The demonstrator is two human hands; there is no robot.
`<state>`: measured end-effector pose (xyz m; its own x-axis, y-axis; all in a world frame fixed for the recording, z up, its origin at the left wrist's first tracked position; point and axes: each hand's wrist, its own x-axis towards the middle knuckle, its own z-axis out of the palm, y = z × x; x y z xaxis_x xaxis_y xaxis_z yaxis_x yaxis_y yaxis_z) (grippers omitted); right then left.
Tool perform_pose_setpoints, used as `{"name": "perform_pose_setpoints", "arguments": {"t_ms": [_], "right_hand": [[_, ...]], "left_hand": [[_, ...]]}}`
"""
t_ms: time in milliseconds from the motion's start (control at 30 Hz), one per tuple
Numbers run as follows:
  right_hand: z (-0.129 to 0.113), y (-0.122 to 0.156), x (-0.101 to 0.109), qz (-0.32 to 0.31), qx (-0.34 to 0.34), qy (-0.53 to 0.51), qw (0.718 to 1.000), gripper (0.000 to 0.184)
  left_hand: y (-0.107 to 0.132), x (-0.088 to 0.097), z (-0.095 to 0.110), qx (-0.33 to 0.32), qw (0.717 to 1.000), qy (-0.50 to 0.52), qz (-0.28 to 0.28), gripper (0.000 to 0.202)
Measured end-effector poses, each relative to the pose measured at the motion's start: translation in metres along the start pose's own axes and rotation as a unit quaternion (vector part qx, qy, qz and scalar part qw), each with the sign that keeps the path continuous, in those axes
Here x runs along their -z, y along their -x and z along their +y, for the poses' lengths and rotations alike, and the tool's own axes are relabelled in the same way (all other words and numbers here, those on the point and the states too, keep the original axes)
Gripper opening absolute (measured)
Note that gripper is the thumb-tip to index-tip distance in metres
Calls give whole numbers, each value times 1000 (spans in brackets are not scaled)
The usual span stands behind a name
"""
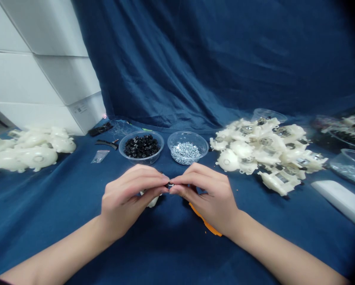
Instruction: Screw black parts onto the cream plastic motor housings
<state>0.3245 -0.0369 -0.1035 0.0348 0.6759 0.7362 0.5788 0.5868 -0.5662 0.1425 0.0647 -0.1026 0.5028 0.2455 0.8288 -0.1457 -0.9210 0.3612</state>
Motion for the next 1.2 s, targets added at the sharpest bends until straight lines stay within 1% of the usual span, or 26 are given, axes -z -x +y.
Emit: {"name": "perform_pose_setpoints", "arguments": {"t_ms": [400, 667, 767, 833, 933, 1000, 1067, 1133, 1200], "right_hand": [[0, -1, 1, -31, -26, 8, 999, 10], [-1, 3, 0, -83, -42, 19, 995, 16], [0, 3, -1, -103, -44, 29, 993, 23], [0, 2, -1, -111, -43, 36, 992, 27], [-2, 0, 2, -116, -60, 37, 991, 30], [-4, -1, 4, -101, -74, 33, 992, 24], [-6, -3, 6, -62, -59, 43, 995, 16], [-7, -4, 6, -18, -7, 65, 998, 19], [-6, -4, 5, 10, 47, 86, 995, 18]], "left_hand": [[1, 2, -1, -16, 1000, -6, -9, 27], [-2, 0, 2, -12, 1000, -5, -15, 25], [-2, 0, 3, -14, 1000, 1, -19, 26], [0, 0, 3, -9, 1000, 6, -24, 27], [3, 0, 1, 24, 999, 14, -18, 27], [5, 0, 0, 56, 998, 18, -4, 26], [6, 0, -1, 88, 996, 22, 13, 25], [6, 0, -1, 106, 994, 30, 25, 26], [6, 0, -1, 106, 993, 38, 30, 27]]}}
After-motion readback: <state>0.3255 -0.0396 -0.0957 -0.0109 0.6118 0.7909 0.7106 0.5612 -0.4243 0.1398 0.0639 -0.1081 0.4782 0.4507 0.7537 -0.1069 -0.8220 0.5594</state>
